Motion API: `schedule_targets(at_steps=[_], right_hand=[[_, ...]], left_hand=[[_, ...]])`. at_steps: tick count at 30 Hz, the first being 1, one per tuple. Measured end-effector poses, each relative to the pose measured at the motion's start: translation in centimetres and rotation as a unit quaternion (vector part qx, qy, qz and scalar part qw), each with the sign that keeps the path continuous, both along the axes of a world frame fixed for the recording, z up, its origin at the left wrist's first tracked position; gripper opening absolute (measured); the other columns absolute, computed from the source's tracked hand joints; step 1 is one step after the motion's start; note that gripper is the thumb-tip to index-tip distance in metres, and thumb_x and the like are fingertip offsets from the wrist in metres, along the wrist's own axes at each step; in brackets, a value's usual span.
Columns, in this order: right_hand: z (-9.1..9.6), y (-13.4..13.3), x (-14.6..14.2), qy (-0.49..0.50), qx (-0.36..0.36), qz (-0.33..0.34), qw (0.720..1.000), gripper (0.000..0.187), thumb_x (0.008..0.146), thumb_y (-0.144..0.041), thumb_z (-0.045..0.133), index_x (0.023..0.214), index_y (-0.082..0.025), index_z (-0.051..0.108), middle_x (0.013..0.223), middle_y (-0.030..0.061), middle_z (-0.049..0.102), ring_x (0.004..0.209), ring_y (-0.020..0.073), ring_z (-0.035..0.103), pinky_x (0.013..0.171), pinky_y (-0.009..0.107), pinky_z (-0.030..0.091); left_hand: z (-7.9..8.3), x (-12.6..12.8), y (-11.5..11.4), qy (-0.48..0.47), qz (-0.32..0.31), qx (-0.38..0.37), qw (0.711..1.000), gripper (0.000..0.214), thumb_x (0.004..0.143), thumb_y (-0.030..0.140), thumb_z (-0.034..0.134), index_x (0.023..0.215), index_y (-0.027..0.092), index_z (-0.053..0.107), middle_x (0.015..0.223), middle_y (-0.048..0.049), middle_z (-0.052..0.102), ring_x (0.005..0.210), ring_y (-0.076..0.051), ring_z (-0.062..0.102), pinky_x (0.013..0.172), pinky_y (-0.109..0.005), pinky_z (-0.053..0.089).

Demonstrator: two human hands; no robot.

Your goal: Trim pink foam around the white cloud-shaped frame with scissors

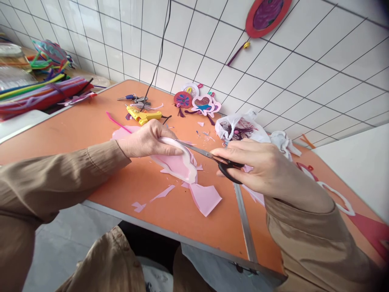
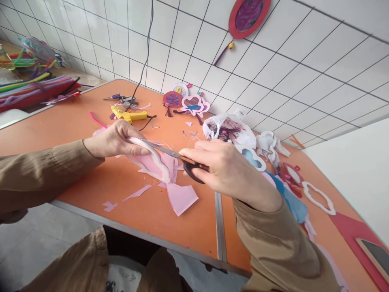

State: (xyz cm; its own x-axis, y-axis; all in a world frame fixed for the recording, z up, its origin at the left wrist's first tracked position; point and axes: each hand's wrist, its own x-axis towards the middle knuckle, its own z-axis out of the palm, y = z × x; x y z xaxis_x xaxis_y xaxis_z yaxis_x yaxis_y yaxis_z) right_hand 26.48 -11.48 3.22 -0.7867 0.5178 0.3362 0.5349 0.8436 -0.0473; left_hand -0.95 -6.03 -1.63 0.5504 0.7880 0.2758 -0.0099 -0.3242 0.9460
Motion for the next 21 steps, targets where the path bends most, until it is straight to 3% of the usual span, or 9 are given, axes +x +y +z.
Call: schedule_targets(at_steps=[3,6,10,14,21], right_hand=[[-0.2,0.1,-0.1,0.014,-0.011,-0.001,1.000,0.029,0.085,-0.005,0.058,0.102,-0.025,0.070,0.069,-0.0006,0.059,0.062,0.0166,0.055,0.059,0.032,0.040],[-0.5,0.2,-0.3,0.048,-0.044,-0.014,0.998,0.024,0.086,-0.008,0.062,0.099,-0.026,0.070,0.071,-0.0008,0.060,0.063,0.0164,0.055,0.059,0.033,0.042],[-0.4,0.4,-0.3,0.113,-0.097,-0.061,0.987,0.014,0.085,-0.017,0.067,0.095,-0.027,0.069,0.067,-0.0017,0.058,0.057,0.0150,0.050,0.055,0.032,0.045],[-0.2,1.0,0.6,0.167,-0.181,-0.100,0.964,0.026,0.079,-0.026,0.075,0.104,-0.027,0.068,0.077,0.0002,0.065,0.067,0.0181,0.060,0.065,0.036,0.055],[-1.7,2.6,1.6,0.156,-0.227,-0.057,0.960,0.036,0.078,-0.039,0.080,0.110,-0.027,0.069,0.087,0.0024,0.070,0.076,0.0206,0.067,0.075,0.040,0.059]], left_hand=[[-0.1,-0.1,0.2,0.028,-0.033,0.042,0.998,0.023,0.070,0.032,0.086,0.064,0.011,0.080,0.059,-0.0062,0.071,0.051,-0.012,0.055,0.044,-0.020,0.041],[0.0,-0.3,0.2,0.028,-0.021,0.038,0.999,0.020,0.071,0.032,0.085,0.067,0.012,0.081,0.065,-0.0062,0.074,0.056,-0.013,0.061,0.048,-0.021,0.046],[-0.2,-0.6,0.3,0.020,-0.002,0.006,1.000,0.020,0.068,0.031,0.088,0.066,0.013,0.080,0.069,-0.0067,0.077,0.060,-0.015,0.065,0.053,-0.021,0.051],[-0.8,-0.8,0.8,-0.036,0.006,-0.058,0.998,0.029,0.064,0.039,0.093,0.061,0.014,0.078,0.060,-0.0038,0.073,0.052,-0.012,0.063,0.048,-0.019,0.049],[-1.1,-0.8,1.1,-0.118,-0.041,-0.158,0.979,0.035,0.052,0.039,0.100,0.059,0.014,0.078,0.057,-0.0043,0.073,0.048,-0.015,0.066,0.045,-0.022,0.055]])
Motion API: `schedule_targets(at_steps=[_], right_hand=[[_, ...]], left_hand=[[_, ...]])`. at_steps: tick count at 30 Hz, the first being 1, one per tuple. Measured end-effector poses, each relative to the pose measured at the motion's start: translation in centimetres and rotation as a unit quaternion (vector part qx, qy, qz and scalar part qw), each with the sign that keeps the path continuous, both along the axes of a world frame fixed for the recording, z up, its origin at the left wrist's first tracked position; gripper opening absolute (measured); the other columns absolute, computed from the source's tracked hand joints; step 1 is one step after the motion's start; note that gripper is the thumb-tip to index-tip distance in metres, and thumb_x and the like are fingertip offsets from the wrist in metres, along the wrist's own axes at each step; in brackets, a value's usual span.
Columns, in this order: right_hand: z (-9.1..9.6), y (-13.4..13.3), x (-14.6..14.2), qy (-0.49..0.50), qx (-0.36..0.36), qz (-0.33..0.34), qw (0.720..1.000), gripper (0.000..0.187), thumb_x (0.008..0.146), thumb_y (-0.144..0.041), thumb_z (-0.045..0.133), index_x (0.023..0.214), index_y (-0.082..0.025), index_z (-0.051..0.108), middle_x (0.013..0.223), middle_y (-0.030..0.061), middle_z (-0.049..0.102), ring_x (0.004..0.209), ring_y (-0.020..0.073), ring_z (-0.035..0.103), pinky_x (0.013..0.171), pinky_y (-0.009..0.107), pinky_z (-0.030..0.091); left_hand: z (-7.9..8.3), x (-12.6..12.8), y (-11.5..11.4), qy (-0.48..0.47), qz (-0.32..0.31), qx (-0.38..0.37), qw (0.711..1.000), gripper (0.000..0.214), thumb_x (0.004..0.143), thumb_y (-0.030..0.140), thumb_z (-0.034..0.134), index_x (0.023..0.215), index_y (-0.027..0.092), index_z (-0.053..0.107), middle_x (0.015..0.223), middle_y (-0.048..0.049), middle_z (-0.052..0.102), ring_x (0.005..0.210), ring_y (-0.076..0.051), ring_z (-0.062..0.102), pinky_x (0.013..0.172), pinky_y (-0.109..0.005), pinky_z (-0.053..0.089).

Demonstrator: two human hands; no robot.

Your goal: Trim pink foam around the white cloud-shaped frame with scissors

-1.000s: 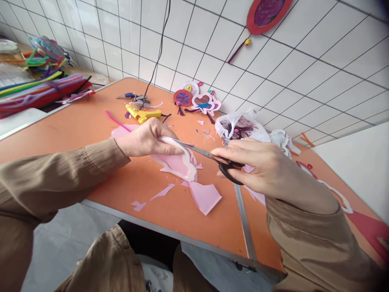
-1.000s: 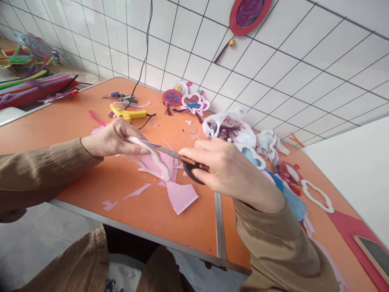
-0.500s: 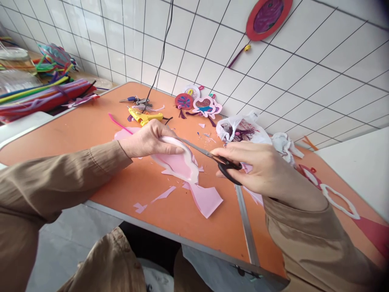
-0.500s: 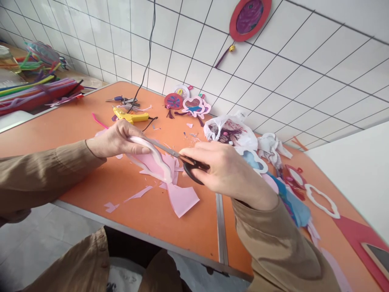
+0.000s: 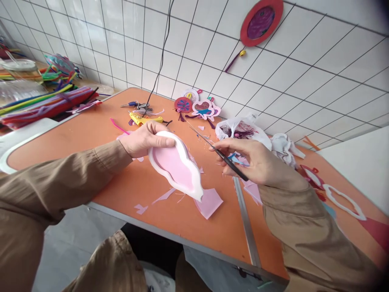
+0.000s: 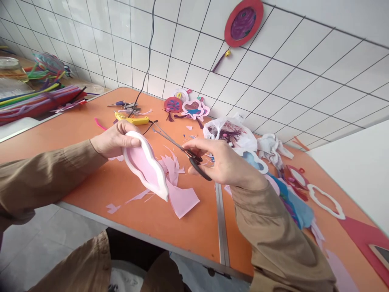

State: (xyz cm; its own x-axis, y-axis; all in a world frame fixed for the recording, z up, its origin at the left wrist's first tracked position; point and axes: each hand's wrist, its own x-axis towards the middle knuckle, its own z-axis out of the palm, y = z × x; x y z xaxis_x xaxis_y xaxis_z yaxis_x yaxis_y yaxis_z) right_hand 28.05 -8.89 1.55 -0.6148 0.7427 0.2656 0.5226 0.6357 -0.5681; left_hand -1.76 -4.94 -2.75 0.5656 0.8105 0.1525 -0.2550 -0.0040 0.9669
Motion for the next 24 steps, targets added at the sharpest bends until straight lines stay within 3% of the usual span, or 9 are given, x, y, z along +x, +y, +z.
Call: schedule_targets(at_steps=[4,12,18,24], right_hand=[[-0.6,0.1,-0.4,0.031,-0.034,0.013,0.999,0.039,0.079,-0.044,0.080,0.114,-0.031,0.068,0.094,0.0036,0.071,0.078,0.0219,0.068,0.076,0.042,0.061],[-1.5,0.4,-1.8,0.068,-0.006,0.023,0.997,0.034,0.079,-0.043,0.082,0.110,-0.034,0.069,0.090,0.0032,0.071,0.081,0.0245,0.067,0.084,0.049,0.061],[-2.7,1.0,-2.0,0.117,-0.064,-0.091,0.987,0.039,0.075,-0.036,0.083,0.111,-0.029,0.071,0.094,0.0042,0.074,0.082,0.0230,0.071,0.080,0.047,0.063],[-2.9,0.3,-2.6,0.196,-0.115,-0.077,0.971,0.040,0.076,-0.040,0.081,0.112,-0.028,0.070,0.087,0.0027,0.071,0.077,0.0199,0.068,0.074,0.041,0.060]], left_hand=[[0.1,0.1,0.0,-0.013,-0.010,-0.021,1.000,0.036,0.049,0.037,0.101,0.057,0.012,0.076,0.055,-0.0053,0.073,0.046,-0.014,0.066,0.045,-0.021,0.055],[-0.2,0.0,0.1,-0.010,-0.046,-0.053,0.997,0.036,0.046,0.034,0.102,0.059,0.011,0.078,0.059,-0.0085,0.075,0.049,-0.017,0.069,0.049,-0.023,0.058],[-0.2,0.0,0.0,0.026,-0.001,-0.014,1.000,0.030,0.058,0.035,0.098,0.063,0.013,0.078,0.061,-0.0049,0.074,0.053,-0.014,0.067,0.050,-0.022,0.055],[0.4,0.4,-0.7,0.122,0.017,0.078,0.989,0.028,0.062,0.034,0.094,0.066,0.011,0.078,0.063,-0.0040,0.072,0.055,-0.011,0.060,0.049,-0.019,0.049]])
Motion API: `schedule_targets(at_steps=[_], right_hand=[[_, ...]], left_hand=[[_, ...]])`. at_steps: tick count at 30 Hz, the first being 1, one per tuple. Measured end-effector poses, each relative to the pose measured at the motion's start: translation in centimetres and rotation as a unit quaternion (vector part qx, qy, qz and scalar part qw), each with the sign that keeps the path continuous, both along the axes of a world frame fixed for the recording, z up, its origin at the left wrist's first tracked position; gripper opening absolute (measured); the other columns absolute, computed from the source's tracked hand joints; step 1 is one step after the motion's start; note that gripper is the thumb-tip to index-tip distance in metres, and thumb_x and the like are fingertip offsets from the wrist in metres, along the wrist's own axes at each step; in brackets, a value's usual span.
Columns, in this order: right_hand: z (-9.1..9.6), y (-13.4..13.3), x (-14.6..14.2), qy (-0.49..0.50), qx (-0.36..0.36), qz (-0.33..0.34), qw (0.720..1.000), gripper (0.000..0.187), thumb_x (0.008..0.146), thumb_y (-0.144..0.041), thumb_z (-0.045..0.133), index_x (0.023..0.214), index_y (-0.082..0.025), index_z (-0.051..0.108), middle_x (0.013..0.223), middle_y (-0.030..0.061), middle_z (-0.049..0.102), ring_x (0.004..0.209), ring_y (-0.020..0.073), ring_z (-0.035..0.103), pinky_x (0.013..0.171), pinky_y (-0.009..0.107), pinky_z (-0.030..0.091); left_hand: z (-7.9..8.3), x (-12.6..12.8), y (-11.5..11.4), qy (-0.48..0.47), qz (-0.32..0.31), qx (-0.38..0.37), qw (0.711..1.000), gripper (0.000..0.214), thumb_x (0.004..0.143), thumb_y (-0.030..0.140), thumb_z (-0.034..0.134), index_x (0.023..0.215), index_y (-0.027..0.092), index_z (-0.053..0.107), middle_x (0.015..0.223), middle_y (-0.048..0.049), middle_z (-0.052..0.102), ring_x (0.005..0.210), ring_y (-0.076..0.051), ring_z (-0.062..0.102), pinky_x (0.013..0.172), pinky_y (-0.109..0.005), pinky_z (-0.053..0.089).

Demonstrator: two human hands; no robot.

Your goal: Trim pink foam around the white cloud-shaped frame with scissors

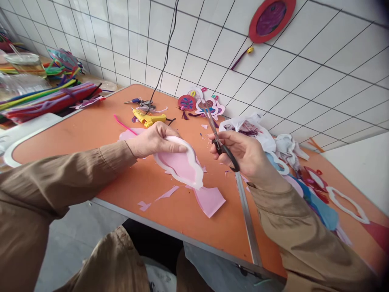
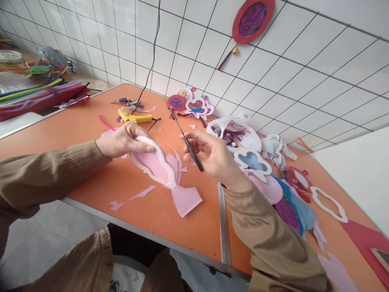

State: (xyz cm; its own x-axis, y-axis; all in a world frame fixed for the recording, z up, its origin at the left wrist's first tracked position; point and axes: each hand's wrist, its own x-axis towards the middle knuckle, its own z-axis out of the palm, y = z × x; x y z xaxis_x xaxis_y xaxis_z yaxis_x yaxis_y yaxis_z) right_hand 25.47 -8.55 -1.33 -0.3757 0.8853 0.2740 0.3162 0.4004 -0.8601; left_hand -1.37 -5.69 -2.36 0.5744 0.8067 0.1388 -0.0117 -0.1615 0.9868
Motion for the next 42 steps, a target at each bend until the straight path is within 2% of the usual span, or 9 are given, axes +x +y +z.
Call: schedule_targets(at_steps=[7,14,17,20,24,26,31,37,42], right_hand=[[0.2,-1.5,-1.8,0.023,0.001,0.019,1.000,0.049,0.073,-0.039,0.082,0.118,-0.032,0.065,0.082,0.0010,0.069,0.075,0.0209,0.067,0.071,0.040,0.058],[-0.1,-2.3,-3.5,0.001,0.010,-0.006,1.000,0.052,0.068,-0.037,0.087,0.113,-0.027,0.063,0.087,0.0008,0.067,0.080,0.0193,0.065,0.079,0.041,0.058],[0.2,-2.3,-3.4,0.008,0.006,0.002,1.000,0.056,0.070,-0.039,0.086,0.118,-0.026,0.060,0.087,0.0008,0.067,0.081,0.0194,0.066,0.079,0.040,0.058],[0.8,-1.8,-2.3,0.040,-0.015,0.013,0.999,0.048,0.079,-0.051,0.079,0.118,-0.027,0.063,0.087,0.0028,0.066,0.080,0.0205,0.067,0.076,0.041,0.059],[0.9,-0.7,-0.8,0.040,-0.038,0.061,0.997,0.048,0.082,-0.062,0.073,0.116,-0.028,0.068,0.085,0.0038,0.067,0.070,0.0199,0.066,0.072,0.045,0.060],[0.6,-0.3,-0.5,0.010,-0.007,0.066,0.998,0.043,0.081,-0.053,0.078,0.116,-0.029,0.069,0.088,0.0035,0.068,0.074,0.0202,0.067,0.077,0.045,0.061],[-0.2,0.4,-0.6,-0.104,0.147,0.021,0.983,0.034,0.079,-0.027,0.077,0.111,-0.033,0.069,0.092,0.0015,0.066,0.090,0.0230,0.067,0.094,0.048,0.057],[-0.8,1.1,-0.1,-0.070,0.078,-0.023,0.994,0.038,0.078,-0.037,0.079,0.114,-0.029,0.067,0.095,0.0039,0.070,0.089,0.0248,0.070,0.093,0.051,0.060],[-0.8,1.2,0.2,-0.037,0.052,0.027,0.998,0.040,0.083,-0.052,0.073,0.116,-0.032,0.065,0.094,0.0053,0.069,0.086,0.0256,0.071,0.081,0.048,0.062]], left_hand=[[-0.1,0.3,-0.2,0.017,-0.019,0.065,0.998,0.027,0.071,0.038,0.088,0.070,0.013,0.080,0.066,-0.0048,0.073,0.058,-0.012,0.059,0.049,-0.020,0.046],[-0.2,0.6,-0.6,0.032,-0.013,0.074,0.997,0.027,0.073,0.040,0.084,0.070,0.013,0.080,0.068,-0.0056,0.074,0.059,-0.014,0.061,0.050,-0.022,0.047],[-0.3,0.6,-0.6,0.015,-0.002,0.046,0.999,0.027,0.070,0.039,0.087,0.068,0.013,0.079,0.064,-0.0043,0.072,0.056,-0.012,0.060,0.049,-0.021,0.046],[-0.4,0.4,-0.2,-0.028,0.013,-0.014,0.999,0.030,0.066,0.038,0.091,0.063,0.012,0.076,0.059,-0.0029,0.070,0.052,-0.011,0.059,0.047,-0.019,0.046],[-0.5,0.0,0.5,-0.095,-0.026,-0.112,0.989,0.034,0.058,0.039,0.096,0.063,0.012,0.077,0.062,-0.0062,0.074,0.054,-0.016,0.068,0.053,-0.024,0.057],[-0.5,-0.2,0.8,-0.108,-0.047,-0.135,0.984,0.036,0.053,0.039,0.099,0.061,0.011,0.076,0.060,-0.0074,0.074,0.053,-0.017,0.069,0.057,-0.028,0.060],[-1.0,-0.4,1.2,-0.092,-0.082,-0.145,0.982,0.042,0.047,0.044,0.100,0.058,0.011,0.077,0.059,-0.0110,0.074,0.054,-0.024,0.072,0.063,-0.037,0.064],[-1.0,0.0,1.0,-0.121,-0.060,-0.150,0.979,0.038,0.048,0.039,0.101,0.059,0.011,0.078,0.058,-0.0080,0.074,0.051,-0.018,0.070,0.057,-0.028,0.062],[-0.8,0.4,0.3,-0.179,-0.038,-0.173,0.968,0.033,0.055,0.036,0.100,0.065,0.012,0.080,0.062,-0.0063,0.076,0.052,-0.014,0.070,0.052,-0.021,0.059]])
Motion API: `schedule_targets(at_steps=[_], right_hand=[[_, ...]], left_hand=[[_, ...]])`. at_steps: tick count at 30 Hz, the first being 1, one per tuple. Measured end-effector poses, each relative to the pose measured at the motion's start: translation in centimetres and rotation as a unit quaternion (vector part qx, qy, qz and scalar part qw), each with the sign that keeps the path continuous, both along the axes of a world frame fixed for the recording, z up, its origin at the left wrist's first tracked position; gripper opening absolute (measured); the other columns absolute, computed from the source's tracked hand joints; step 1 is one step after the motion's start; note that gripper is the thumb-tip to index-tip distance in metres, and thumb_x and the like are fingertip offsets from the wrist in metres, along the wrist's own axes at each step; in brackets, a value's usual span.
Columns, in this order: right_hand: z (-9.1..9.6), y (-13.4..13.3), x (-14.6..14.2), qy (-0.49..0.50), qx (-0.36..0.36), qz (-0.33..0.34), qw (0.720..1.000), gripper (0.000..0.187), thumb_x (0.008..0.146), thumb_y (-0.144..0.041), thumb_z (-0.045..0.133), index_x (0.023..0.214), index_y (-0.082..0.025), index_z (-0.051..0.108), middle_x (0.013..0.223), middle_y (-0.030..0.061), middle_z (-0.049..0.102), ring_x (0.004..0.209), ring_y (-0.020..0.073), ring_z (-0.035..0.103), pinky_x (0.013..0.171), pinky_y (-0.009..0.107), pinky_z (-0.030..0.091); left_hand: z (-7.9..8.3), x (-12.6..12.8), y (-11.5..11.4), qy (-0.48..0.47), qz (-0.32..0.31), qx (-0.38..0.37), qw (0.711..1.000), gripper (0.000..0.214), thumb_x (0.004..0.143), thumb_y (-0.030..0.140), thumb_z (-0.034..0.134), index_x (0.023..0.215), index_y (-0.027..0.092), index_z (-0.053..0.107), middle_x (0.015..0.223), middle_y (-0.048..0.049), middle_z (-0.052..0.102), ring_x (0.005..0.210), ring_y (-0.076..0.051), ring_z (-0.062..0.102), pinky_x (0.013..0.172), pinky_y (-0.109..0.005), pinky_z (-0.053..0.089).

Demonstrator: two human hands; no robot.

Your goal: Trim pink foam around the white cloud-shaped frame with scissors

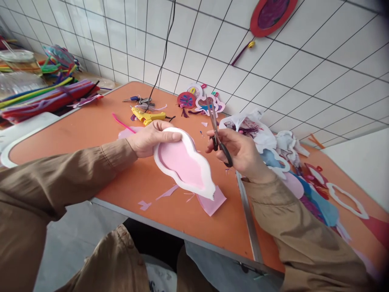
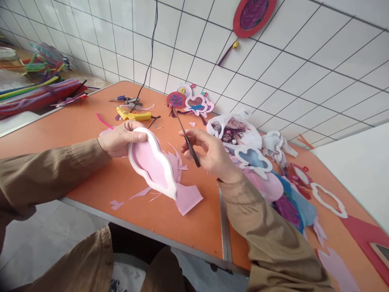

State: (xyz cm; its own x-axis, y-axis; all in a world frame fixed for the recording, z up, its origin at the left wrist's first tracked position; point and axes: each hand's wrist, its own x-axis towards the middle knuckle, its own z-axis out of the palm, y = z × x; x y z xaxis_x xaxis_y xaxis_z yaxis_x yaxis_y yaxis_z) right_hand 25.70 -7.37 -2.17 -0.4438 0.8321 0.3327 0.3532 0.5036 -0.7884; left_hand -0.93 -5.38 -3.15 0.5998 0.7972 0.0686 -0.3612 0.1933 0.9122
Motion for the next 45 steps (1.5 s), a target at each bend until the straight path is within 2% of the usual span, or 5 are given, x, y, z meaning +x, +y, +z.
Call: schedule_targets(at_steps=[8,19,26,31,45], right_hand=[[-1.0,0.6,-0.1,-0.009,0.099,-0.015,0.995,0.034,0.081,-0.041,0.081,0.111,-0.034,0.066,0.104,0.0034,0.071,0.104,0.0269,0.069,0.102,0.052,0.053],[-2.3,0.7,-0.8,-0.018,0.153,0.001,0.988,0.034,0.088,-0.038,0.075,0.120,-0.032,0.063,0.097,0.0018,0.070,0.092,0.0219,0.069,0.087,0.042,0.058],[0.6,2.1,1.0,-0.141,0.439,0.023,0.887,0.026,0.093,-0.027,0.067,0.118,-0.035,0.069,0.105,0.0041,0.067,0.095,0.0235,0.066,0.081,0.044,0.056],[3.8,2.4,1.8,-0.172,0.615,0.071,0.766,0.029,0.093,-0.025,0.070,0.117,-0.040,0.069,0.102,-0.0025,0.068,0.091,0.0167,0.066,0.079,0.037,0.054],[0.7,0.7,1.6,-0.191,0.662,0.025,0.724,0.030,0.090,-0.022,0.075,0.113,-0.042,0.072,0.086,-0.0061,0.064,0.087,0.0107,0.062,0.083,0.034,0.054]], left_hand=[[-1.1,-0.4,0.5,-0.023,-0.071,-0.039,0.996,0.037,0.048,0.035,0.102,0.053,0.013,0.073,0.056,-0.0059,0.073,0.049,-0.017,0.070,0.050,-0.023,0.060],[-0.3,-0.3,-0.4,-0.043,-0.026,0.034,0.998,0.036,0.061,0.047,0.094,0.068,0.014,0.080,0.064,-0.0055,0.076,0.055,-0.016,0.070,0.057,-0.024,0.059],[-2.4,0.0,2.2,0.114,-0.202,0.045,0.972,0.047,0.043,0.056,0.094,0.050,0.017,0.070,0.051,-0.0142,0.069,0.063,-0.034,0.074,0.064,-0.043,0.062],[-1.6,2.9,4.1,0.248,-0.275,-0.010,0.929,0.029,0.044,0.021,0.097,0.051,0.016,0.069,0.048,-0.0065,0.067,0.054,-0.030,0.069,0.056,-0.041,0.060],[-2.1,5.9,4.4,0.296,-0.430,-0.077,0.849,0.037,0.028,0.016,0.101,0.055,0.014,0.074,0.063,-0.0100,0.076,0.061,-0.035,0.072,0.057,-0.047,0.061]])
